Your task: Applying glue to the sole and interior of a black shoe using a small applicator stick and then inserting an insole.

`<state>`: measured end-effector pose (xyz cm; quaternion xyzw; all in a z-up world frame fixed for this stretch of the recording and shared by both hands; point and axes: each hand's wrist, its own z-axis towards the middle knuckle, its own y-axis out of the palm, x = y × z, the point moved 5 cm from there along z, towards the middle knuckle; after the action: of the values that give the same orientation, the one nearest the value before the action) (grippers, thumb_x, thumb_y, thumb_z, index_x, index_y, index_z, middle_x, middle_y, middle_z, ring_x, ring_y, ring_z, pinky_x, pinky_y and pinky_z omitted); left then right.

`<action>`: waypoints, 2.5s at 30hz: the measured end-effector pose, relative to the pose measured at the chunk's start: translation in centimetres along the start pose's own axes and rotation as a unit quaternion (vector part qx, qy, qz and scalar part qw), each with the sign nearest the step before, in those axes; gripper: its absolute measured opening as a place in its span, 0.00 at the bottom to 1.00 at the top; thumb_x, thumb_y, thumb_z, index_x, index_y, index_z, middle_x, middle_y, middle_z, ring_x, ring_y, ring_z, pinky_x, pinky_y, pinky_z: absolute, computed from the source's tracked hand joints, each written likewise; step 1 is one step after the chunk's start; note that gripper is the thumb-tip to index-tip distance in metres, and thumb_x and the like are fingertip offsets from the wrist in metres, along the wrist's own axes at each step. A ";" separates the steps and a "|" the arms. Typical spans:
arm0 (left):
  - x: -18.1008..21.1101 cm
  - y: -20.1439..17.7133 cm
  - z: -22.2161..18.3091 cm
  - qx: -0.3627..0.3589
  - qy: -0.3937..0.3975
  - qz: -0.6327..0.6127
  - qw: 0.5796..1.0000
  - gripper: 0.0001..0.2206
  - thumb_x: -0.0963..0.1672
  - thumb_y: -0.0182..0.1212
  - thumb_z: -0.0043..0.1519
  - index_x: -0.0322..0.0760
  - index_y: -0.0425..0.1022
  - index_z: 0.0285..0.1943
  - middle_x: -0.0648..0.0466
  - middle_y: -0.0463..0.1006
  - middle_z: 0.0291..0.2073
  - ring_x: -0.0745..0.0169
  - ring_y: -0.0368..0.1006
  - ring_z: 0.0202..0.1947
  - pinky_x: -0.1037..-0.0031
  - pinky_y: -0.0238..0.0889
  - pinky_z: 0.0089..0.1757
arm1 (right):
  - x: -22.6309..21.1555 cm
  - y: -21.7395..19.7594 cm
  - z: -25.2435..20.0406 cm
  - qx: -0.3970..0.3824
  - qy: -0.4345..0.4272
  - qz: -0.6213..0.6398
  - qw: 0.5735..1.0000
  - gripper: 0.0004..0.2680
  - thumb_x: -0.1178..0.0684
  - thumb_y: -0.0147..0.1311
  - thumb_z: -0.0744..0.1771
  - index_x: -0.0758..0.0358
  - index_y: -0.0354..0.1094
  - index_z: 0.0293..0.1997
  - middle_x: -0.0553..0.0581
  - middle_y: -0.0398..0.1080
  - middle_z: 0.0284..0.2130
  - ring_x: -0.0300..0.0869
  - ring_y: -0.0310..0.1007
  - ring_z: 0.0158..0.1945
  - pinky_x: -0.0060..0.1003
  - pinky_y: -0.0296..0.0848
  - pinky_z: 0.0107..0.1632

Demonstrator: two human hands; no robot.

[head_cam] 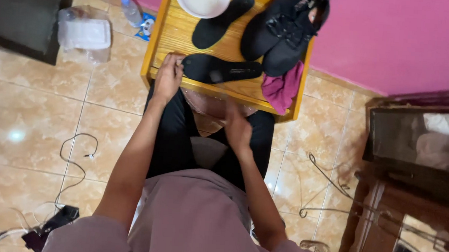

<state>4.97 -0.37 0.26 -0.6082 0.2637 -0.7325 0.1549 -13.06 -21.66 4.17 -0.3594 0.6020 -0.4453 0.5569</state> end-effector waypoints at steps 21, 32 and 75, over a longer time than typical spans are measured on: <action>-0.1 -0.1 -0.1 -0.004 -0.018 -0.041 0.999 0.15 0.40 0.54 0.67 0.44 0.75 0.62 0.45 0.74 0.49 0.35 0.76 0.45 0.53 0.70 0.44 | -5.3 -0.5 5.7 -0.103 0.029 0.180 0.978 0.17 0.51 0.38 0.73 0.40 0.56 0.72 0.73 0.77 0.44 0.66 0.76 0.50 0.60 0.73 0.54; -0.6 0.4 0.1 -0.018 -0.040 -0.039 0.998 0.16 0.41 0.55 0.67 0.48 0.75 0.63 0.47 0.73 0.51 0.36 0.75 0.48 0.51 0.70 0.48 | -1.1 -2.7 2.2 -0.033 0.166 0.156 0.973 0.21 0.56 0.38 0.73 0.44 0.44 0.78 0.61 0.78 0.42 0.51 0.79 0.46 0.48 0.73 0.56; 0.0 1.1 0.3 -0.016 -0.023 0.004 1.000 0.15 0.41 0.55 0.68 0.46 0.74 0.63 0.50 0.72 0.50 0.39 0.76 0.44 0.53 0.71 0.42 | 4.1 -1.2 -0.6 -0.009 0.188 0.121 0.975 0.13 0.48 0.46 0.72 0.47 0.65 0.65 0.74 0.77 0.37 0.66 0.78 0.45 0.61 0.75 0.47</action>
<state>5.13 -1.29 -0.30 -0.6261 0.2742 -0.7136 0.1537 -14.23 -25.81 3.85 -0.1991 0.7388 -0.4287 0.4803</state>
